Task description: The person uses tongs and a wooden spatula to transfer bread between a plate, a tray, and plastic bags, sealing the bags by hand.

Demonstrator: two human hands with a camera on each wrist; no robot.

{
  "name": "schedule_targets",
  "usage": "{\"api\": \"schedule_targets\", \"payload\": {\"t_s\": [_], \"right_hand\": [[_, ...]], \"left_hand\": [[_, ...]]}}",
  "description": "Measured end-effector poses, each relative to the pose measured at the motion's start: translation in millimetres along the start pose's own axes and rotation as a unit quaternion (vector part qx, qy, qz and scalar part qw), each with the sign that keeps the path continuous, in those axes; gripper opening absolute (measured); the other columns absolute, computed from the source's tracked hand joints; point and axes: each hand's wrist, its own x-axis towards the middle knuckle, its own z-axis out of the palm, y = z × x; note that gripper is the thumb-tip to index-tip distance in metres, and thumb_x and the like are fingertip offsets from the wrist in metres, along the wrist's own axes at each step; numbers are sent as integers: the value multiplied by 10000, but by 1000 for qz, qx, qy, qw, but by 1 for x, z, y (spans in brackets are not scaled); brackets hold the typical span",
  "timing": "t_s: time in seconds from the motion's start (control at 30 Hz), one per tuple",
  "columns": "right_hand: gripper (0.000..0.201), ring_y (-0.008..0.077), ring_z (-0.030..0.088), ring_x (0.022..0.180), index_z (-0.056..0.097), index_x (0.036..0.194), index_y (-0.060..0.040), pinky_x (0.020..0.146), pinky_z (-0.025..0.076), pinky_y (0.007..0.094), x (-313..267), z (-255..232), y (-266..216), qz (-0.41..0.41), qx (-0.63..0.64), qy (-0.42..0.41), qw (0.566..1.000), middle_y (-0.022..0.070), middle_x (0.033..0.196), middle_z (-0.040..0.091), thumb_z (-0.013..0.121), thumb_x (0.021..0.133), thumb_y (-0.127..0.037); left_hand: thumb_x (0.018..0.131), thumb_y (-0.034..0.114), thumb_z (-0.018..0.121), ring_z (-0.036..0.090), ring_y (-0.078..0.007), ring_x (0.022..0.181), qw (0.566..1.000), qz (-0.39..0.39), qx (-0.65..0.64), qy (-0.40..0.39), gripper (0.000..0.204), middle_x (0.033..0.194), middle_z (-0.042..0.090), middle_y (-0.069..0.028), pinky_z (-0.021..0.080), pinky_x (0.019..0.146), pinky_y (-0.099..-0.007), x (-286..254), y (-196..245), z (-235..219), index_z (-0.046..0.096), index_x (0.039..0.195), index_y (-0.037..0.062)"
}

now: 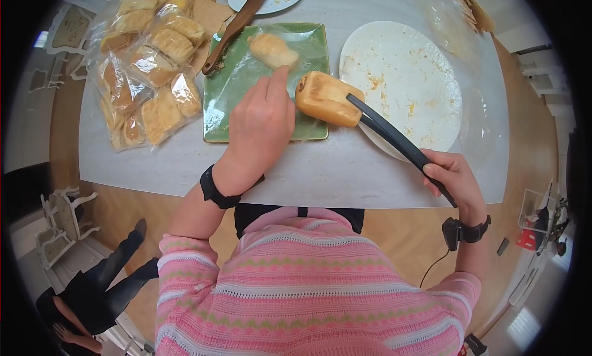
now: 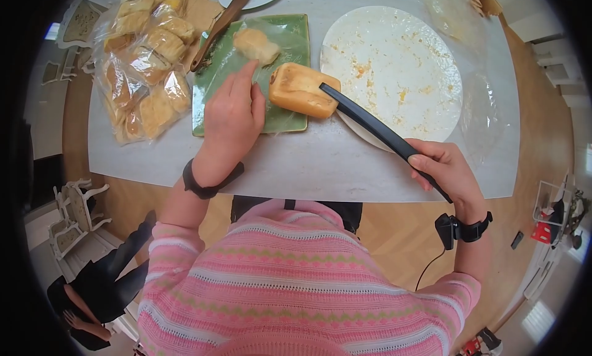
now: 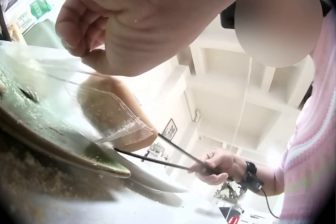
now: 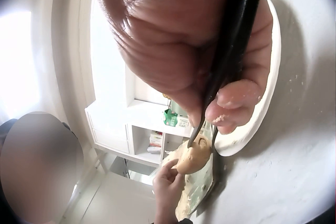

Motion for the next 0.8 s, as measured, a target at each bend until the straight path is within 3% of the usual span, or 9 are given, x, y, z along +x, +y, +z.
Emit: {"api": "schedule_targets", "payload": {"t_s": [0.23,0.53,0.7,0.8], "right_hand": [[376,34,496,537,636,1316,15,493,404,196,15,25,-29,-1,-46,-24,999,-19,705,605,639,959,-105],[356,28,473,534,658,1311,-28,497,403,204,28,47,-52,-8,-114,-63,991,-43,685,562,631,967,-116],[364,34,456,543,651,1320,-23,503,394,217,29,38,-53,-96,-195,-51,975,-52,665,510,636,964,-99],[362,30,460,554,651,1320,-25,508,393,218,30,48,-56,-87,-198,-53,975,-53,664,511,643,968,-113]], "left_hand": [[851,-5,672,650,-314,715,997,15,-70,41,249,853,649,-131,531,629,-390,4,12,1,680,1099,9],[817,-13,693,653,-292,727,991,46,-121,37,276,851,650,-112,535,634,-376,-5,17,14,683,1093,8],[807,-32,696,664,-285,750,985,49,-154,57,273,866,667,-115,538,646,-363,-8,7,7,694,1076,16],[796,-47,701,668,-282,750,980,54,-179,73,281,865,672,-119,538,647,-358,-10,5,9,700,1070,18]]}}
